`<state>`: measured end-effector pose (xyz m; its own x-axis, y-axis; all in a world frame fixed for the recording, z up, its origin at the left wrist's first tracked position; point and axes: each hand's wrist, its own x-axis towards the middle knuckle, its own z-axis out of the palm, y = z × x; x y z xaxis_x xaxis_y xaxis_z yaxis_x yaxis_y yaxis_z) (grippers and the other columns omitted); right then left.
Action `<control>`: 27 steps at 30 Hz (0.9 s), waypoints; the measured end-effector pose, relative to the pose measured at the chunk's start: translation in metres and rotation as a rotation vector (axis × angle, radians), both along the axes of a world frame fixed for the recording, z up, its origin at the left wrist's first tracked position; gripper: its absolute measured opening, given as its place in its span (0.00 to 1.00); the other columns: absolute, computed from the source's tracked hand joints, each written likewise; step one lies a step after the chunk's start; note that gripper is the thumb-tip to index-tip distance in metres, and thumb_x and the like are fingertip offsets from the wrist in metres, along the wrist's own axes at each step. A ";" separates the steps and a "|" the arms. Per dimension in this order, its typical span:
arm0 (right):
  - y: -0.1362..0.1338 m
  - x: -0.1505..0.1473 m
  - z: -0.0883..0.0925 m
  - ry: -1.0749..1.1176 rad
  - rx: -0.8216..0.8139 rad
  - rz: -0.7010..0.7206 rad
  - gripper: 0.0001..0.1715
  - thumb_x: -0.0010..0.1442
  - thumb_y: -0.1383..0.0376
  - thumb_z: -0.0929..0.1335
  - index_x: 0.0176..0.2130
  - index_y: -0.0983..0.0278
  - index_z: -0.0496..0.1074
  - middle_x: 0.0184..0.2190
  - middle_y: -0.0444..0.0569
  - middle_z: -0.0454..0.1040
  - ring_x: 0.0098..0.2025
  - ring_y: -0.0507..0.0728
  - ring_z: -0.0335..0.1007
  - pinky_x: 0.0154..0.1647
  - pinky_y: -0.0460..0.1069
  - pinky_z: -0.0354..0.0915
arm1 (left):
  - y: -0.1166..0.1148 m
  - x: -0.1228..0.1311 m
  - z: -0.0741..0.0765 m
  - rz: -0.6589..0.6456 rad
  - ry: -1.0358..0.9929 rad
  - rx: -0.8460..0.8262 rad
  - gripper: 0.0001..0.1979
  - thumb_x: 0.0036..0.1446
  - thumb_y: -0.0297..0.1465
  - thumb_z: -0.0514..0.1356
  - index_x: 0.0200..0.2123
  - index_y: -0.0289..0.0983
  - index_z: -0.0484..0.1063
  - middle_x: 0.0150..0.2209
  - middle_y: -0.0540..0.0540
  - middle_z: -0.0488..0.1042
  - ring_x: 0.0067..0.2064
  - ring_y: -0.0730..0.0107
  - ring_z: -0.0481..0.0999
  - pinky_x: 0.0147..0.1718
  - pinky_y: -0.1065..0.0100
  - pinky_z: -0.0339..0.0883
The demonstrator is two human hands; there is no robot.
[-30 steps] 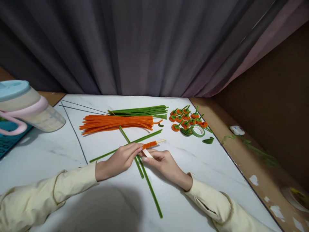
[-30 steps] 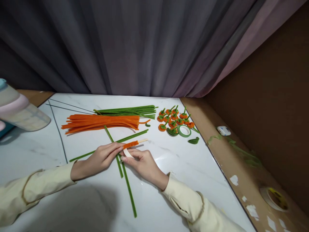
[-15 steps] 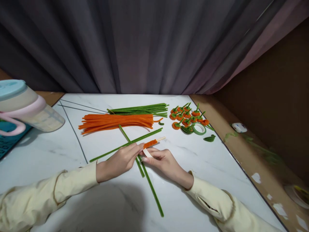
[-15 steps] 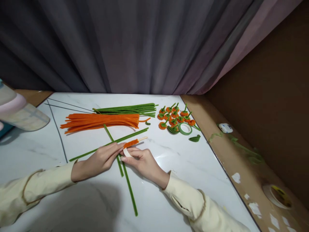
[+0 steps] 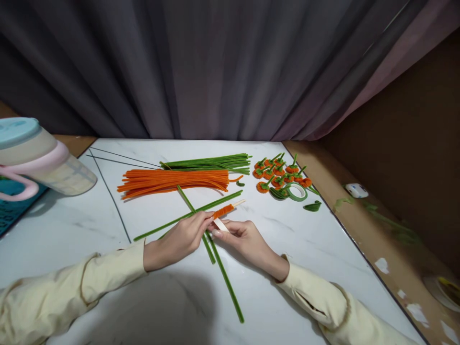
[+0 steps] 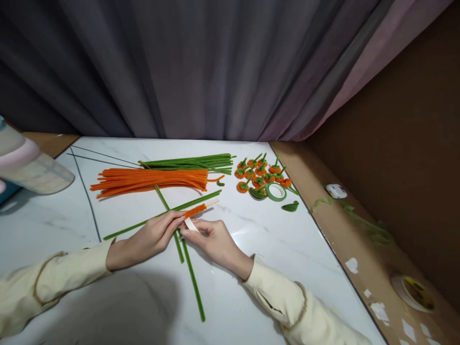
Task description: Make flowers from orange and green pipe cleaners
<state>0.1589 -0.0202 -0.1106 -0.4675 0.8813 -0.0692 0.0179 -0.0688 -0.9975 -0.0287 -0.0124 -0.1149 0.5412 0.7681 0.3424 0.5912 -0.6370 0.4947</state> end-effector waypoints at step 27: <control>0.000 0.000 0.003 -0.059 -0.026 -0.012 0.21 0.54 0.53 0.68 0.23 0.68 0.69 0.20 0.41 0.57 0.24 0.48 0.48 0.26 0.45 0.52 | -0.001 -0.002 -0.004 -0.047 0.034 0.152 0.11 0.64 0.27 0.44 0.43 0.34 0.63 0.33 0.44 0.72 0.34 0.66 0.75 0.33 0.67 0.72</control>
<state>0.1585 -0.0207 -0.1076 -0.4509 0.8846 -0.1190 0.0753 -0.0952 -0.9926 -0.0303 -0.0136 -0.1194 0.5885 0.6825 0.4335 0.5735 -0.7303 0.3711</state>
